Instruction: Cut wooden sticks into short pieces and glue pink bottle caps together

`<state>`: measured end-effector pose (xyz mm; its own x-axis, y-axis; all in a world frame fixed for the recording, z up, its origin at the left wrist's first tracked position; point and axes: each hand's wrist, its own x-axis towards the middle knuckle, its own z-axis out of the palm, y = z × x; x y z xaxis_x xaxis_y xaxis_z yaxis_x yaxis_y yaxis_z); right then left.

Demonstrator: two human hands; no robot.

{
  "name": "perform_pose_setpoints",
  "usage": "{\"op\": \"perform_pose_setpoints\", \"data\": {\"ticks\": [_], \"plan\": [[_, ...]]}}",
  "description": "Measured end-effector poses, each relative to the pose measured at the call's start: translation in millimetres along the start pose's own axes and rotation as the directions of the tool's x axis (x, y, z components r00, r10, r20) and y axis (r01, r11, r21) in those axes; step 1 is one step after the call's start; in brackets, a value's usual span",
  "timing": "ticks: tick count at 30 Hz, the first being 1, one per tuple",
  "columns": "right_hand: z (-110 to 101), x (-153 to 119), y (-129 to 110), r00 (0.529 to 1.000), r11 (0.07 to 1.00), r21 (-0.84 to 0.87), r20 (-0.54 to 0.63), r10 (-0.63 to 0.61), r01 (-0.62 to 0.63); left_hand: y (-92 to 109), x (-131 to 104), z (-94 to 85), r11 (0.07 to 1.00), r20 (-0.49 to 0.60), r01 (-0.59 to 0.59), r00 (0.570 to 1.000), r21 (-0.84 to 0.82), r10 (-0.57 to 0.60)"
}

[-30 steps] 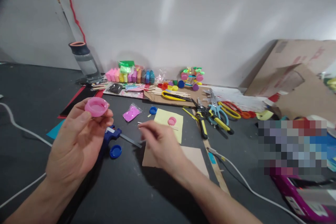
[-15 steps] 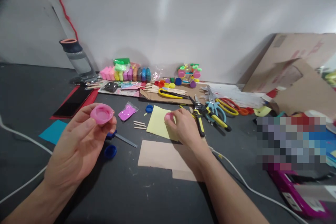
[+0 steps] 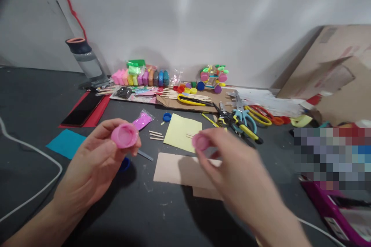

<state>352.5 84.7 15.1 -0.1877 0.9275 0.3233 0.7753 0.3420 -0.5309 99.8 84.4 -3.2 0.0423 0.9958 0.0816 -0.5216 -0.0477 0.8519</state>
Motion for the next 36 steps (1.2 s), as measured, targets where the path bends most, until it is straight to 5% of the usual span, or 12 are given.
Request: {"op": "perform_pose_setpoints", "data": {"ticks": [4,10,13,18,19,21,23,28,30,33,36], "plan": [[45,-9,-3,0.926,0.951,-0.237,0.363,-0.104,0.200,-12,-6,0.1,0.988,0.169,0.147,0.974,0.051,-0.154],[71,-20,-5,0.865,0.876,-0.307,0.457,-0.207,0.371,-17,-7,-1.1,0.977,0.189,0.196,0.959,0.087,-0.209],[61,-19,-4,0.892,0.929,-0.167,0.378,-0.249,0.330,-18,-5,-2.3,0.972,0.181,0.215,0.956,0.099,-0.230],[17,-16,4,0.994,0.991,0.084,-0.051,-0.098,0.102,-16,-4,-3.1,0.973,0.141,0.225,0.963,0.059,-0.231],[9,-14,8,0.998,0.987,0.152,-0.056,-0.035,0.043,-15,-4,-2.9,0.974,0.134,0.219,0.965,0.050,-0.224],[-5,-10,16,0.986,0.993,0.109,0.162,0.030,-0.048,-14,-4,-2.1,0.977,0.130,0.208,0.969,0.043,-0.212],[-12,-7,20,0.988,0.989,0.062,0.094,0.126,-0.132,-13,-3,-1.0,0.976,0.141,0.216,0.965,0.038,-0.220],[6,-8,8,0.953,0.825,0.495,0.258,0.158,-0.271,-12,-6,4.4,0.958,0.191,0.277,0.947,-0.080,-0.258],[22,-10,3,0.887,0.595,0.688,0.452,0.098,-0.416,-12,-7,6.0,0.945,0.224,0.307,0.934,-0.110,-0.277],[41,-14,-1,0.859,0.259,0.833,0.512,-0.026,-0.488,-13,-8,6.2,0.934,0.240,0.337,0.922,-0.117,-0.302],[51,-15,2,0.875,0.137,0.866,0.484,0.012,-0.481,-14,-7,5.1,0.941,0.214,0.318,0.933,-0.113,-0.289]]}}
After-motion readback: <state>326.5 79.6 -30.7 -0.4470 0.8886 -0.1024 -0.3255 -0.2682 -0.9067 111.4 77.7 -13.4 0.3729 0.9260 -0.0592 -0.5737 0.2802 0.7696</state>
